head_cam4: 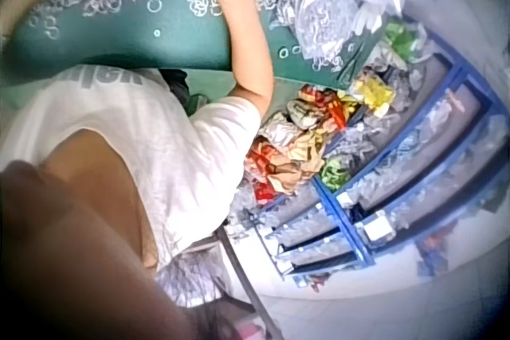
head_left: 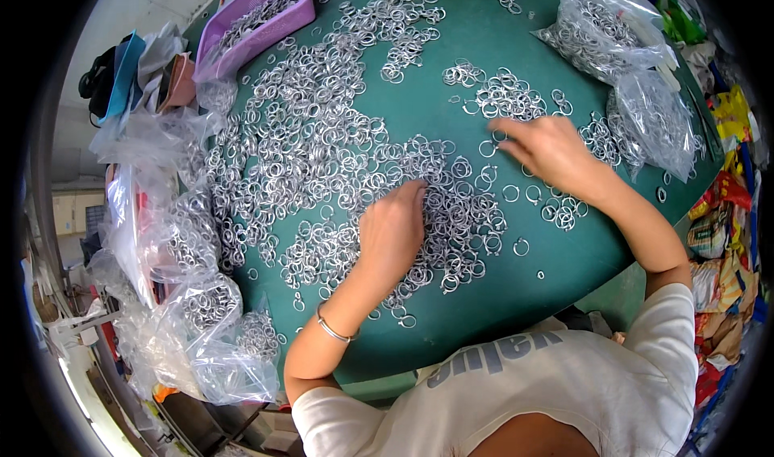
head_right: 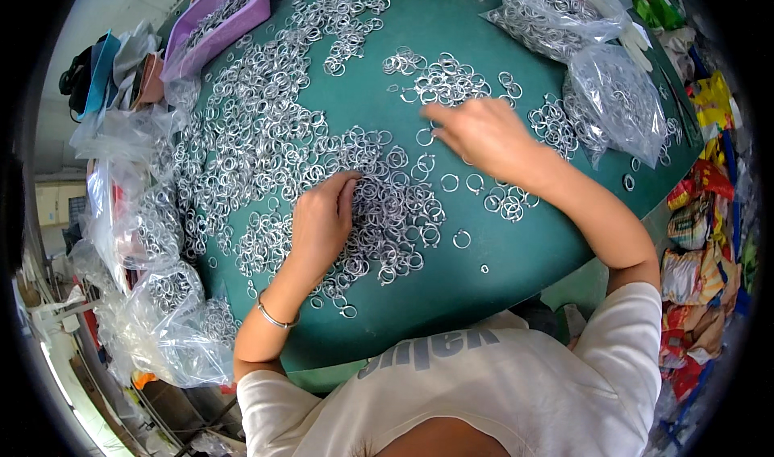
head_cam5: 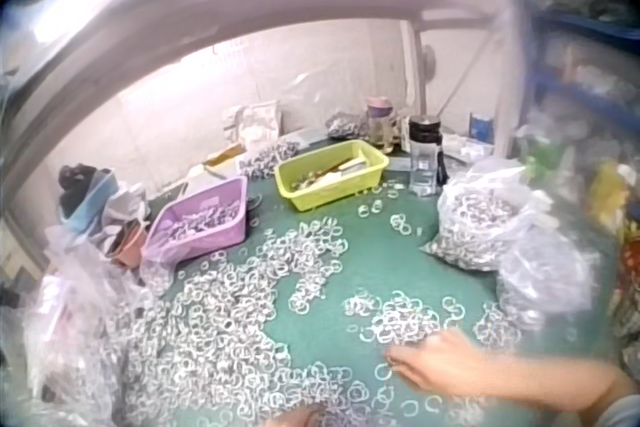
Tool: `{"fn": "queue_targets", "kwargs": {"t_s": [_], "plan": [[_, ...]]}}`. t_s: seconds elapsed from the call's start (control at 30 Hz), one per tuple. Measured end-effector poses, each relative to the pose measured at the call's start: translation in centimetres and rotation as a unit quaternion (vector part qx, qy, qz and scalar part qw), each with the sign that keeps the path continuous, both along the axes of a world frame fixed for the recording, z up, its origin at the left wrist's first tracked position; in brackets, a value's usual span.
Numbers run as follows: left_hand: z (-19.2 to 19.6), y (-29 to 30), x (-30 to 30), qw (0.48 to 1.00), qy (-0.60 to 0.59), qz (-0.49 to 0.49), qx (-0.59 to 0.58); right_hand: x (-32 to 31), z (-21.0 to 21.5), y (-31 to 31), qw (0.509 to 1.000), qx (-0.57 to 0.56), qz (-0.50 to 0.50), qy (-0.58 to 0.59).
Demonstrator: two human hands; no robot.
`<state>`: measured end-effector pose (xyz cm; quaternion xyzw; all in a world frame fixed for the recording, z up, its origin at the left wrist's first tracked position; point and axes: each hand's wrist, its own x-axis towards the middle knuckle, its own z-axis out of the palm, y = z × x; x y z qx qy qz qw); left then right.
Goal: The person sorts and organizes a large quantity of small metal rings on a green tabletop by hand, moving them into piles and checking individual components.
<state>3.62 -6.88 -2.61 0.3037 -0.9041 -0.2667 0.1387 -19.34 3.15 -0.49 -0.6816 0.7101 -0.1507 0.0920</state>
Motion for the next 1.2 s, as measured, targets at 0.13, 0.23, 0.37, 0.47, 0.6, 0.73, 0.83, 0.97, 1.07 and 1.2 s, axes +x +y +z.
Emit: {"fn": "queue_targets", "kwargs": {"t_s": [0.13,0.23,0.37,0.47,0.6,0.73,0.83,0.97,1.07,1.2], "plan": [[0.2,0.2,-0.4,1.0,0.027,-0.004,-0.009,0.9,-2.2,-0.1,1.0,0.017,0.003,0.014],[0.5,0.5,-0.4,0.999,0.032,-0.006,-0.002,0.7,-2.6,0.6,0.999,0.0,-0.03,-0.02],[0.6,0.9,-0.1,0.999,0.046,-0.011,0.013,-0.1,-1.1,1.2,0.997,-0.013,-0.072,0.013],[0.7,1.5,-0.5,0.999,0.04,-0.024,0.018,0.8,-0.4,1.7,0.998,-0.02,-0.022,-0.064],[0.9,2.0,-1.1,0.998,0.005,-0.054,0.021,2.0,-2.0,1.7,0.999,0.005,0.013,-0.051],[1.1,2.2,-0.4,0.996,-0.042,-0.072,0.016,0.8,-1.8,2.1,1.0,-0.009,-0.011,-0.02],[1.2,2.3,-0.3,0.996,-0.029,-0.087,0.009,0.2,-1.3,2.4,0.999,-0.035,-0.036,-0.021],[0.8,2.8,-0.4,0.994,-0.02,-0.108,0.007,1.3,-1.5,2.2,0.995,-0.052,0.044,-0.07],[0.9,3.1,-0.4,0.991,-0.023,-0.134,0.023,1.8,-2.1,2.2,0.996,-0.003,0.092,-0.01],[0.7,2.9,0.3,0.971,0.021,-0.2,0.127,0.5,-1.9,1.8,0.999,-0.007,0.021,-0.044]]}}
